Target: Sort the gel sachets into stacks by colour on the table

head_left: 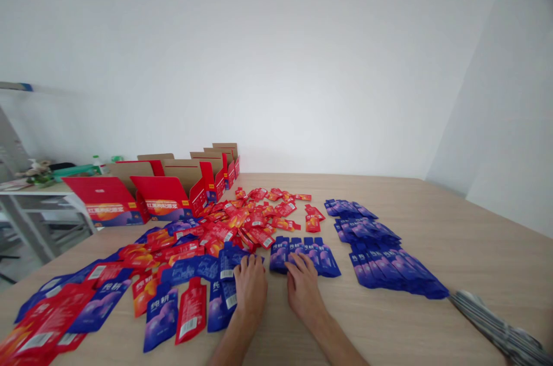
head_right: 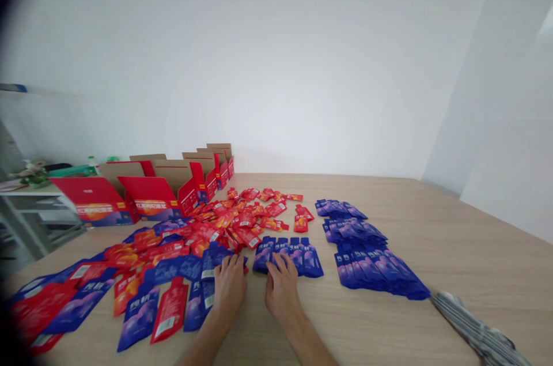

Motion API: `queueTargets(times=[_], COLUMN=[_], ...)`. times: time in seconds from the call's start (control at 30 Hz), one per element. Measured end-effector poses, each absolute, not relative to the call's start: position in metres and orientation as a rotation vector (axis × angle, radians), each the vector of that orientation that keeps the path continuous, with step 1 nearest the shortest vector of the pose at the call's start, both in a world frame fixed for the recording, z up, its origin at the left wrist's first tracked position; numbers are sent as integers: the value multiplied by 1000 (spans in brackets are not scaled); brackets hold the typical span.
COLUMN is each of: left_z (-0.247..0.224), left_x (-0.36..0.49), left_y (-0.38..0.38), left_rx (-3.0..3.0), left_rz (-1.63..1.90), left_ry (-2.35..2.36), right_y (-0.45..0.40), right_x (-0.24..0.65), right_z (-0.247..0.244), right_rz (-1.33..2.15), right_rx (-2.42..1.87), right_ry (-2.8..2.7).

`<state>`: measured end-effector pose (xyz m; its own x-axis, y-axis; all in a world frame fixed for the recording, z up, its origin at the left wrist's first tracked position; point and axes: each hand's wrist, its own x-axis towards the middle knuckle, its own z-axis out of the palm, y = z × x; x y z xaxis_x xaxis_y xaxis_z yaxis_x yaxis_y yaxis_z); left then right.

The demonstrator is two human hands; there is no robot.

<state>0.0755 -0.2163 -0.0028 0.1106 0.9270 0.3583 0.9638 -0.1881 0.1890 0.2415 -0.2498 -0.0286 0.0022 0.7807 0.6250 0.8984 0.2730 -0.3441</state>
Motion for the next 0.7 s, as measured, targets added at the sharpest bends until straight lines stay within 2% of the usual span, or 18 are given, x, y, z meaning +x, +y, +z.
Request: queueTargets(times=[0.43, 0.53, 0.7], left_z=[18, 26, 29], left_x=[81, 79, 87], left_y=[-229, -223, -209], left_rx=[-2133, -2155, -2204], left_rz=[-958, -1185, -1770], left_ry=[-1838, -1720, -1654], right_y=[-247, -246, -245], right_x=[243, 243, 244], right_z=[-36, -35, -32], right_rz=[-117, -90, -27], right_rx=[-1453, -1416, -1347], right_ry=[-1733, -1703, -1643])
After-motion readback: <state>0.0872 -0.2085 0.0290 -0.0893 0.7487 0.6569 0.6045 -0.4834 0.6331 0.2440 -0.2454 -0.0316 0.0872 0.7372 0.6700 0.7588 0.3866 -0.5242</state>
